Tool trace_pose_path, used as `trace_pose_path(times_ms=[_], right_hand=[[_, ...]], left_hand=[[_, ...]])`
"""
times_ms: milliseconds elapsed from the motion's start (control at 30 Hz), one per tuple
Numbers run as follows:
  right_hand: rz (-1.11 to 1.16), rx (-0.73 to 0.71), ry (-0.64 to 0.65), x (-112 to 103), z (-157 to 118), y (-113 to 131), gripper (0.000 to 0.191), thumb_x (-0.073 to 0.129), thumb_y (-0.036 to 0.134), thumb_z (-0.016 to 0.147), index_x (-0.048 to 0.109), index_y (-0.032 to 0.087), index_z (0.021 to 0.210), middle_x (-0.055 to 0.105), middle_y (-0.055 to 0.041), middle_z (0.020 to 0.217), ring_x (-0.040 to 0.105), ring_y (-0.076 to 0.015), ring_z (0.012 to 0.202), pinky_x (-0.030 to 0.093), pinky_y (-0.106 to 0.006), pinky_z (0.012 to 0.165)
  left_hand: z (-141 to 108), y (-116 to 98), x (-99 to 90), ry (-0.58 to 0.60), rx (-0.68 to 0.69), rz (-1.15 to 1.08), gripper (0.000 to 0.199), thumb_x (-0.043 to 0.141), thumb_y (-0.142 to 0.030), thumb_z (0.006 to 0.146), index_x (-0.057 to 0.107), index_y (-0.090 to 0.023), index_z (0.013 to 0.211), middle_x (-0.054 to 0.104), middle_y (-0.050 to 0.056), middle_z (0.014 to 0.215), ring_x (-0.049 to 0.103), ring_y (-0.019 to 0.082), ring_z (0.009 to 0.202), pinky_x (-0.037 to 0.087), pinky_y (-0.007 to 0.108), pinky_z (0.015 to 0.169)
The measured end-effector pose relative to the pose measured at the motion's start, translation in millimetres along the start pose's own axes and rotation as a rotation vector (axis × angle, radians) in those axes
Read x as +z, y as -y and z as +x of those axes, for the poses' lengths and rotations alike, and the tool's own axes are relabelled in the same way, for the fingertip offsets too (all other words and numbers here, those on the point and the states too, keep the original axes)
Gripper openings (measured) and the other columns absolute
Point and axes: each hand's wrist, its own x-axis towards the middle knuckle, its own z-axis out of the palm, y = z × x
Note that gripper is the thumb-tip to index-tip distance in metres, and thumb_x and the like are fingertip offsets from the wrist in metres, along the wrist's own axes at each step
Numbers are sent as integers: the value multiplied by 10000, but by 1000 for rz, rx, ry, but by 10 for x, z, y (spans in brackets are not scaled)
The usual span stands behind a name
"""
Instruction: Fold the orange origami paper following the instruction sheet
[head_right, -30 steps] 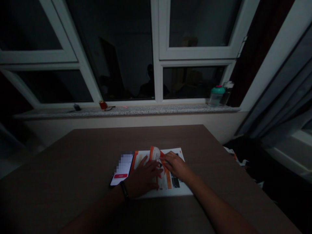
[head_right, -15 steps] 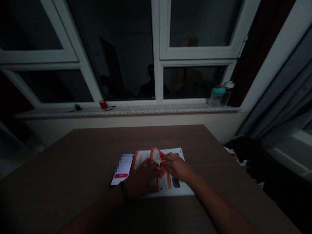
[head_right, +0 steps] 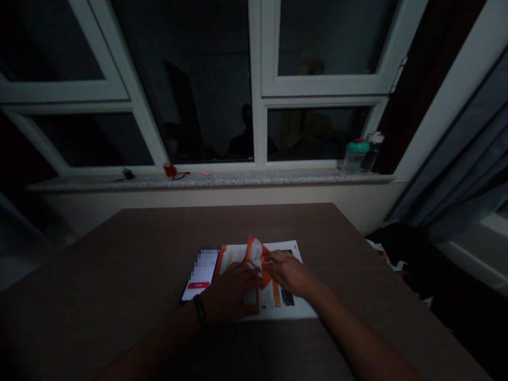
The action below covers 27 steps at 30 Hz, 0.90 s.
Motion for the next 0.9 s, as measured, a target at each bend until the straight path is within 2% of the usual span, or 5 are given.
trace_pose_path(times_ms=[267, 500, 600, 700, 900], right_hand=[[19, 17, 20, 18, -2, -13, 300, 499, 183, 943, 671, 217, 1186, 644, -94, 1220, 575, -241, 1144, 442, -408, 995], [18, 34, -20, 47, -10, -51, 323, 507, 191, 942, 654, 216, 1230, 631, -109, 1257, 549, -254, 1188, 444, -423, 1015], [10, 36, -19, 51, -10, -49, 320, 514, 199, 945, 656, 224, 1231, 626, -106, 1266, 557, -254, 1177, 448, -420, 1009], [-4, 44, -19, 35, -4, -26, 311, 504, 222, 961, 657, 231, 1231, 632, -100, 1257, 557, -257, 1176, 442, -425, 1008], [-14, 50, -10, 16, 11, -4, 294, 484, 228, 974, 673, 223, 1200, 640, -100, 1244, 558, -255, 1171, 437, -425, 1000]], left_hand=[[5, 54, 25, -18, 50, -39, 486, 666, -532, 849, 572, -212, 1202, 578, 94, 1275, 491, 279, 1212, 360, 431, 1067], [45, 60, 35, -8, -53, -55, 404, 645, -436, 891, 539, -219, 1215, 570, 93, 1297, 502, 282, 1223, 374, 449, 1046], [53, 42, 21, -17, -84, -64, 451, 650, -416, 889, 505, -204, 1259, 589, 92, 1254, 536, 277, 1165, 397, 436, 1018], [52, 26, 15, -28, -39, -28, 515, 659, -413, 888, 467, -216, 1324, 569, 89, 1290, 516, 282, 1183, 393, 441, 1018], [55, 25, 13, -4, -16, 22, 556, 702, -453, 849, 488, -250, 1320, 559, 81, 1283, 502, 284, 1184, 388, 452, 1024]])
